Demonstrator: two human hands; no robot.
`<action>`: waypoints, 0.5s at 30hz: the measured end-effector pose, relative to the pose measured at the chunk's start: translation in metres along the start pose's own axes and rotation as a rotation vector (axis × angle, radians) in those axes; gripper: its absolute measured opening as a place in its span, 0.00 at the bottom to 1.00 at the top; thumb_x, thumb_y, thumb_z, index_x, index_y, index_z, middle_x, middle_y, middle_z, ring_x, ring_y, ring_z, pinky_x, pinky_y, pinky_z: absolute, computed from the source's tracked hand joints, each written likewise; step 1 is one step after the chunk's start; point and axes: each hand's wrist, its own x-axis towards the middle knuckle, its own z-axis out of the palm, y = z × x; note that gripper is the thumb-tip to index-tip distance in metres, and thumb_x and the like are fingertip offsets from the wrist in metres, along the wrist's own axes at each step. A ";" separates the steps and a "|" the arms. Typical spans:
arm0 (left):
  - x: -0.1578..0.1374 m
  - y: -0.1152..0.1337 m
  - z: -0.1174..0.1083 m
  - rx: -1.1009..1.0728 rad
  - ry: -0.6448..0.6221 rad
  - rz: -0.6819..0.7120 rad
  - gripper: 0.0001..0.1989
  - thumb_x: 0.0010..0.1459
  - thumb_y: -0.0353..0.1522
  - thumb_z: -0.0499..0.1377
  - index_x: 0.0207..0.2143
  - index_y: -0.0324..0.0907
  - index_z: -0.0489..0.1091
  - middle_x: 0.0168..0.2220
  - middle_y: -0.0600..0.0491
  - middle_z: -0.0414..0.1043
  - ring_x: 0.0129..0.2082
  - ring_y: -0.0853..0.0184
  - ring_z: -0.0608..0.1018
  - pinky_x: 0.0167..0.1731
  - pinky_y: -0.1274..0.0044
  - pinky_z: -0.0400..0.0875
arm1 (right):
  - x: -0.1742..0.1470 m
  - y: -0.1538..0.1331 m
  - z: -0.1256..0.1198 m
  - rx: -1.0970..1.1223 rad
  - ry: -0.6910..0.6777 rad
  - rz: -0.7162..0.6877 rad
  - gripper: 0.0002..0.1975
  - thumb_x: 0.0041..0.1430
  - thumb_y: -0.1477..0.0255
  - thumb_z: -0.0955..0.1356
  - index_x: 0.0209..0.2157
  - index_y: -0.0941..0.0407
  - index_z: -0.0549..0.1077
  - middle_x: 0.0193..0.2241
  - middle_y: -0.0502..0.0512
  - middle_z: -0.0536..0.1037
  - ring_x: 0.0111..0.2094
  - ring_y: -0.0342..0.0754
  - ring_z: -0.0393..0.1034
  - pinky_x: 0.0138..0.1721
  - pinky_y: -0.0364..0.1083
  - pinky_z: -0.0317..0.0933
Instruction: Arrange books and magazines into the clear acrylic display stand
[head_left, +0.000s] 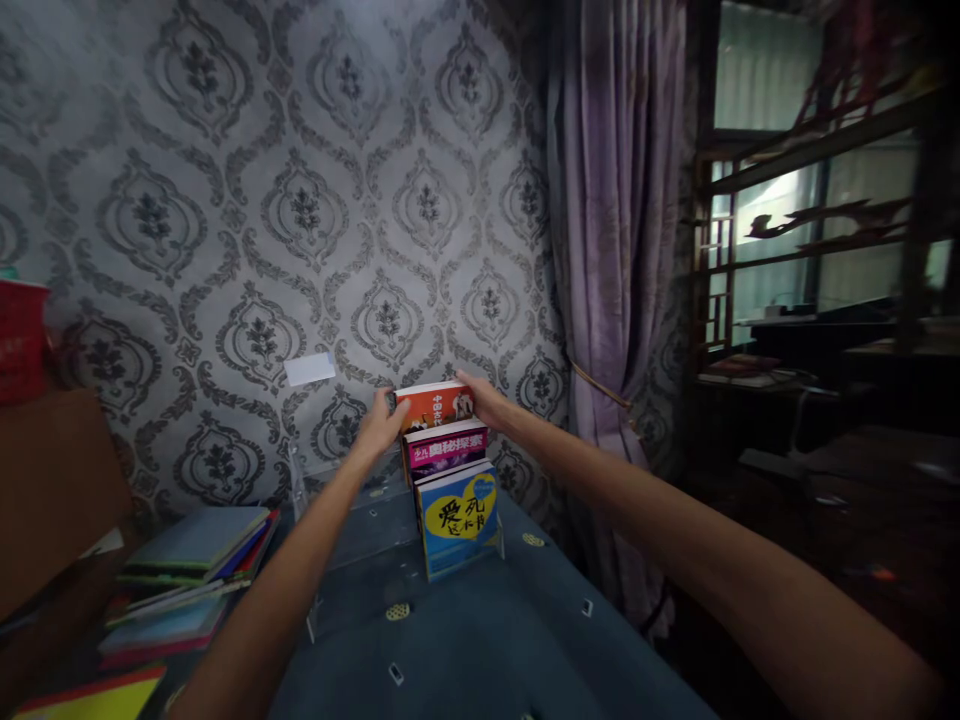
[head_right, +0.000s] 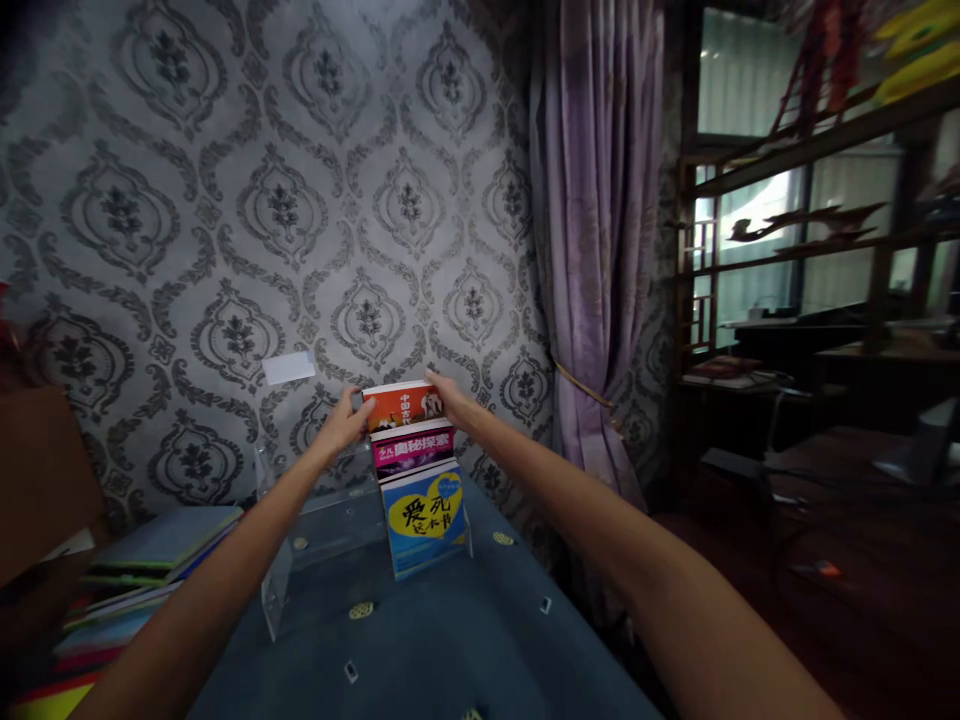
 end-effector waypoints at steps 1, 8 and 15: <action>0.001 0.004 -0.002 0.019 0.018 0.048 0.28 0.64 0.39 0.54 0.64 0.41 0.57 0.44 0.46 0.78 0.43 0.61 0.79 0.46 0.71 0.72 | -0.001 0.000 -0.001 0.014 0.000 0.020 0.16 0.67 0.61 0.61 0.31 0.56 0.71 0.18 0.53 0.77 0.20 0.50 0.74 0.29 0.49 0.73; 0.000 0.015 -0.005 0.119 0.000 0.229 0.20 0.65 0.31 0.51 0.57 0.42 0.70 0.55 0.47 0.74 0.52 0.60 0.76 0.55 0.69 0.68 | -0.004 0.001 -0.003 0.062 0.020 0.084 0.20 0.70 0.61 0.56 0.36 0.58 0.72 0.22 0.55 0.80 0.26 0.52 0.77 0.37 0.51 0.73; 0.007 0.012 -0.009 0.044 -0.079 0.156 0.23 0.64 0.32 0.51 0.60 0.42 0.67 0.50 0.47 0.77 0.44 0.61 0.78 0.42 0.73 0.76 | 0.000 0.000 -0.001 0.064 0.051 0.082 0.17 0.69 0.61 0.60 0.32 0.57 0.71 0.21 0.53 0.79 0.23 0.49 0.75 0.32 0.47 0.72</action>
